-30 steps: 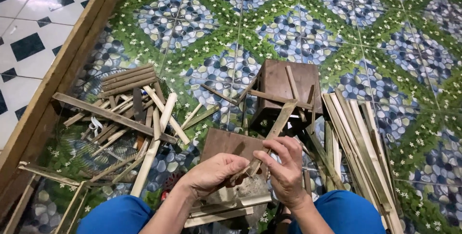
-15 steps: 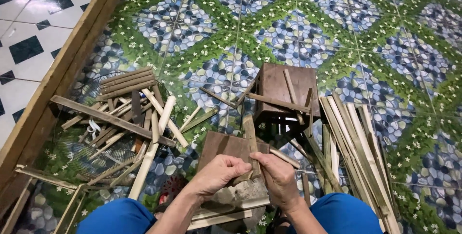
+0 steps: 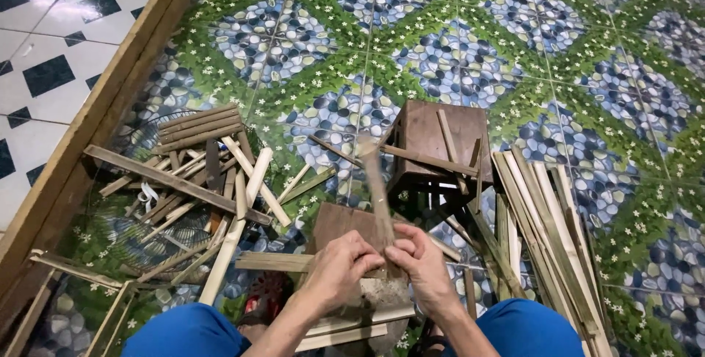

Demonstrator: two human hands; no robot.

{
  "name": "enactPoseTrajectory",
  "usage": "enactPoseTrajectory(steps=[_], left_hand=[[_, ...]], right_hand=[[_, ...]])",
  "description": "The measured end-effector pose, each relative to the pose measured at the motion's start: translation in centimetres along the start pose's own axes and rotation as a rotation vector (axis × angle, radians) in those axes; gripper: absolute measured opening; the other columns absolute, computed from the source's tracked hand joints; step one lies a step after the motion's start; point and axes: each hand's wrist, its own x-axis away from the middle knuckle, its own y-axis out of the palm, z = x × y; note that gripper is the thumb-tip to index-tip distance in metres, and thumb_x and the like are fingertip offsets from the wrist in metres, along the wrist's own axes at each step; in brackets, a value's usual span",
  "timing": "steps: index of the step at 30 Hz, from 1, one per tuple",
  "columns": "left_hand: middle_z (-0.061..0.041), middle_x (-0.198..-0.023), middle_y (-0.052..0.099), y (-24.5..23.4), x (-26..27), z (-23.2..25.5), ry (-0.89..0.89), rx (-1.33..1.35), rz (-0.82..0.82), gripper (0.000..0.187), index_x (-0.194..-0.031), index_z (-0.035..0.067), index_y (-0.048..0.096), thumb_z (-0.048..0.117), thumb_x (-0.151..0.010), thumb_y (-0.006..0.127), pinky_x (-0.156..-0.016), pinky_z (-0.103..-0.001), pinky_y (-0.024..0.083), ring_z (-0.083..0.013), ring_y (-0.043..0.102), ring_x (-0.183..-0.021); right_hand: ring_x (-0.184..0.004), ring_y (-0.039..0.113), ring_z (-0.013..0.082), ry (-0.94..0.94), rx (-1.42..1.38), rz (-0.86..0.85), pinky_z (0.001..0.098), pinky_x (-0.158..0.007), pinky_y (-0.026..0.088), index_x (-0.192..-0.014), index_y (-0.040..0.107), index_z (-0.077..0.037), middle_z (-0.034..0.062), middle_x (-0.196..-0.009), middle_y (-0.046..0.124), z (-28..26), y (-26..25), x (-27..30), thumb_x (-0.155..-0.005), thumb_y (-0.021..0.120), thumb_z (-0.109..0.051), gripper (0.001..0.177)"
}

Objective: The person assembles a small wooden frame by hand, using a hammer to drive nails into the joints. They repeatedly align pieces, hammer nails, and inspect the frame's stability.

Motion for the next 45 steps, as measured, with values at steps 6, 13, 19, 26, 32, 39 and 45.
enactPoseTrajectory(steps=[6,13,19,26,32,39,45], left_hand=[[-0.002,-0.085,0.058,1.1,0.2,-0.8,0.212,-0.079,0.176,0.020,-0.091,0.010,0.080,0.030,-0.091,0.075,-0.062,-0.035,0.053,-0.0207,0.061,-0.067],[-0.007,-0.091,0.058,3.5,-0.3,-2.6,0.324,-0.235,0.242,0.022,-0.088,0.007,0.075,0.028,-0.092,0.074,-0.077,-0.041,0.048,-0.0261,0.058,-0.081],[-0.012,-0.078,0.071,3.9,-0.7,-3.2,0.328,-0.236,0.241,0.023,-0.082,0.005,0.072,0.026,-0.088,0.077,-0.071,-0.042,0.052,-0.0303,0.063,-0.073],[-0.011,-0.074,0.072,2.5,0.0,-1.8,0.136,-0.134,0.121,0.021,-0.083,0.008,0.073,0.028,-0.090,0.075,-0.072,-0.040,0.053,-0.0282,0.061,-0.075],[-0.004,-0.087,0.077,-0.8,0.4,0.6,-0.120,0.149,-0.151,0.017,-0.101,0.008,0.077,0.021,-0.097,0.066,-0.066,-0.028,0.055,-0.0135,0.067,-0.070],[0.000,-0.072,0.061,-1.8,-0.2,-0.9,-0.224,0.620,-0.252,0.018,-0.093,0.002,0.076,0.016,-0.100,0.067,-0.058,-0.021,0.038,-0.0075,0.048,-0.064],[-0.004,-0.072,0.064,-2.4,-0.8,-0.9,-0.319,0.616,-0.180,0.018,-0.087,0.005,0.071,0.013,-0.100,0.063,-0.053,-0.023,0.039,-0.0086,0.048,-0.055]], right_hand=[[-0.086,0.067,0.0247,0.081,0.155,0.192,0.0332,-0.078,0.054,-0.127,0.067,0.009,0.0203,-0.101,0.075,-0.9,0.6,0.0,-0.088,0.064,0.015,0.040],[-0.075,0.067,0.0239,0.037,0.167,0.097,0.0314,-0.067,0.053,-0.117,0.068,0.008,0.0185,-0.090,0.073,2.1,-0.2,-1.3,-0.087,0.068,0.010,0.030],[-0.076,0.062,0.0209,0.001,0.210,0.123,0.0291,-0.068,0.048,-0.114,0.069,0.008,0.0149,-0.088,0.069,2.7,-0.4,-1.7,-0.086,0.071,0.008,0.029],[-0.076,0.066,0.0235,0.025,0.237,0.126,0.0301,-0.067,0.051,-0.116,0.068,0.009,0.0183,-0.089,0.072,2.9,-0.5,-1.8,-0.086,0.070,0.010,0.030],[-0.067,0.061,0.0212,0.050,0.226,0.130,0.0295,-0.060,0.047,-0.111,0.070,0.010,0.0164,-0.081,0.069,1.2,0.1,-1.4,-0.090,0.068,0.009,0.022],[-0.058,0.054,0.0192,0.055,0.146,0.088,0.0295,-0.054,0.042,-0.101,0.068,0.010,0.0146,-0.073,0.064,0.6,-0.3,-1.3,-0.092,0.065,0.007,0.011],[-0.060,0.057,0.0206,0.122,0.149,0.066,0.0321,-0.053,0.049,-0.104,0.066,0.009,0.0156,-0.076,0.064,0.7,-0.3,-1.5,-0.092,0.067,0.007,0.011]])
